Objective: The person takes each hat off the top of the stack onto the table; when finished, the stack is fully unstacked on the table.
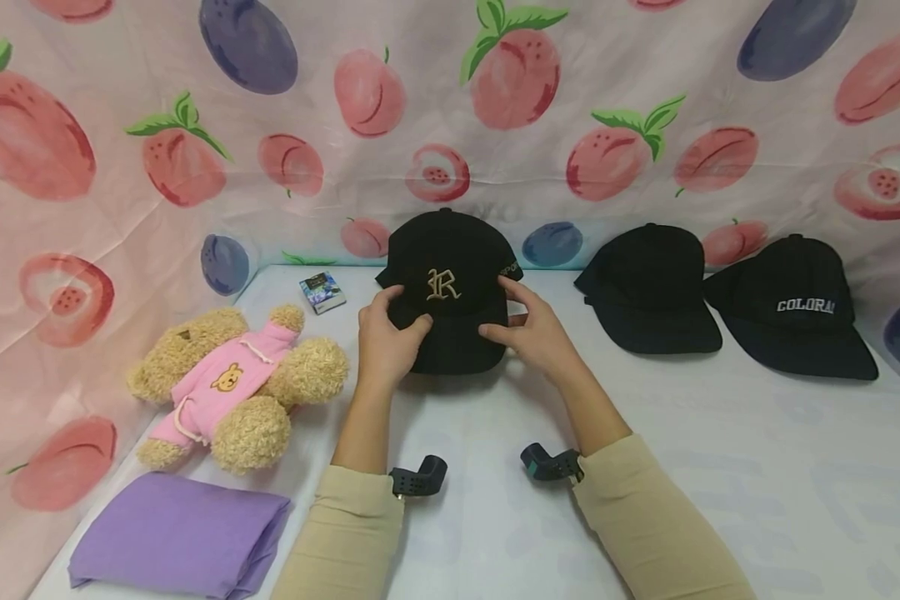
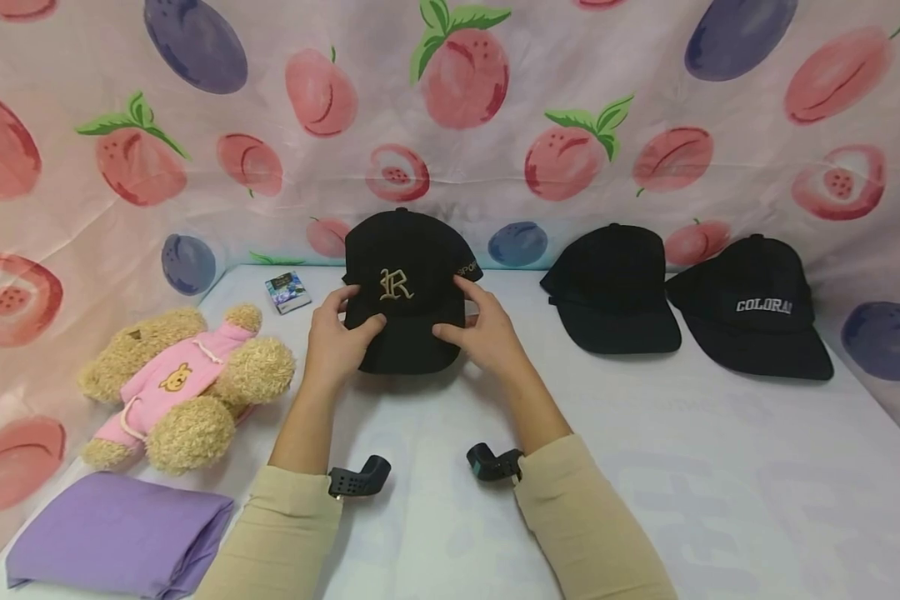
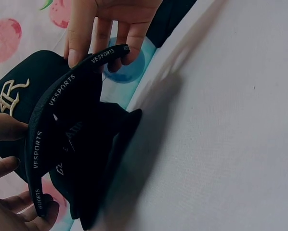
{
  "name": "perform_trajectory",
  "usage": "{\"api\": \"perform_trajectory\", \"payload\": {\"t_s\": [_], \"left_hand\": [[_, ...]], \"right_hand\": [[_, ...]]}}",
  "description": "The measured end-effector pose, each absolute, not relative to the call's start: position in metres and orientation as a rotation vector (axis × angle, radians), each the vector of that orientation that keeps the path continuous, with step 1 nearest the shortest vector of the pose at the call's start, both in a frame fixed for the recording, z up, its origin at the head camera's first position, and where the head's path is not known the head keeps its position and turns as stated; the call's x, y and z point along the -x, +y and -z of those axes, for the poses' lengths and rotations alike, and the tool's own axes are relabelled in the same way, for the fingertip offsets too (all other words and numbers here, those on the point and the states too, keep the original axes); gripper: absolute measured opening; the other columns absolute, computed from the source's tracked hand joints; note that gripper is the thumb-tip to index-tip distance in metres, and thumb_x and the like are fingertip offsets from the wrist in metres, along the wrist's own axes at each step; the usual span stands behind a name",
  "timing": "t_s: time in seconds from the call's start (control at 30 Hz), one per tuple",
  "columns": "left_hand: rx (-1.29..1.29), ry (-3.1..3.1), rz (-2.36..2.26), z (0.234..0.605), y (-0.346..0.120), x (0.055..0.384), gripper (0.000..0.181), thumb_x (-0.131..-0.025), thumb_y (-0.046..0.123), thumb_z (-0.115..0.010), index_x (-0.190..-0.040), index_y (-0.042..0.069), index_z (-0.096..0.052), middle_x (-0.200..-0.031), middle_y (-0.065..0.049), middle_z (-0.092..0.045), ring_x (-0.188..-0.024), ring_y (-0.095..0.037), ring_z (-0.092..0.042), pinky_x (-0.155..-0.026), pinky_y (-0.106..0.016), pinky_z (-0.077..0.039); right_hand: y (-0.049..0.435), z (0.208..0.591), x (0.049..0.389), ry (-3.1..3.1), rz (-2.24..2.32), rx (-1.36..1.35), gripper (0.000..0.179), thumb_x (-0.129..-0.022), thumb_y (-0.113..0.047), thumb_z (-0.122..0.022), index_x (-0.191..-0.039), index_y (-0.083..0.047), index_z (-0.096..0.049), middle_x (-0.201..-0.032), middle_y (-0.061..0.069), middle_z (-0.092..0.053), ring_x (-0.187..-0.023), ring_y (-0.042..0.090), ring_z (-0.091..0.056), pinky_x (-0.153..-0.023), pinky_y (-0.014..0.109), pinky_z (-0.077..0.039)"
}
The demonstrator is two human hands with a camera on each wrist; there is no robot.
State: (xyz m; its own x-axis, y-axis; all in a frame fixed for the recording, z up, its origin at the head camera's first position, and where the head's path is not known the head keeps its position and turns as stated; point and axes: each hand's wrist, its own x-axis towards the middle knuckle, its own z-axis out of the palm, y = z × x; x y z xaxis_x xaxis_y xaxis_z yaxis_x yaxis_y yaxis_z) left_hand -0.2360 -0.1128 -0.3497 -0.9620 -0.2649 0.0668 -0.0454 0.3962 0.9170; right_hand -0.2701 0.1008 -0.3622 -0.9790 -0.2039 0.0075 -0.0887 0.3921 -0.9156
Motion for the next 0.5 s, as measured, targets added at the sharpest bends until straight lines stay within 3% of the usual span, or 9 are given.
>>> {"api": "perform_trajectory", "payload": {"t_s": [0.5], "left_hand": [[-0.217,-2.475,1.59,0.347,-0.106,0.235,0.066,-0.092,0.026,-0.072,-0.152,0.014,-0.047,-0.149,-0.02,-0.041,-0.14,-0.033,-0.042,-0.122,-0.051,-0.032]], "right_hand": [[0.115,0.353,0.272,2.531,1.63,0.272,0.086,-0.092,-0.021,-0.079,-0.164,-0.023,-0.032,-0.166,0.012,-0.035,-0.133,0.039,-0.055,-0.108,0.055,-0.05]]}}
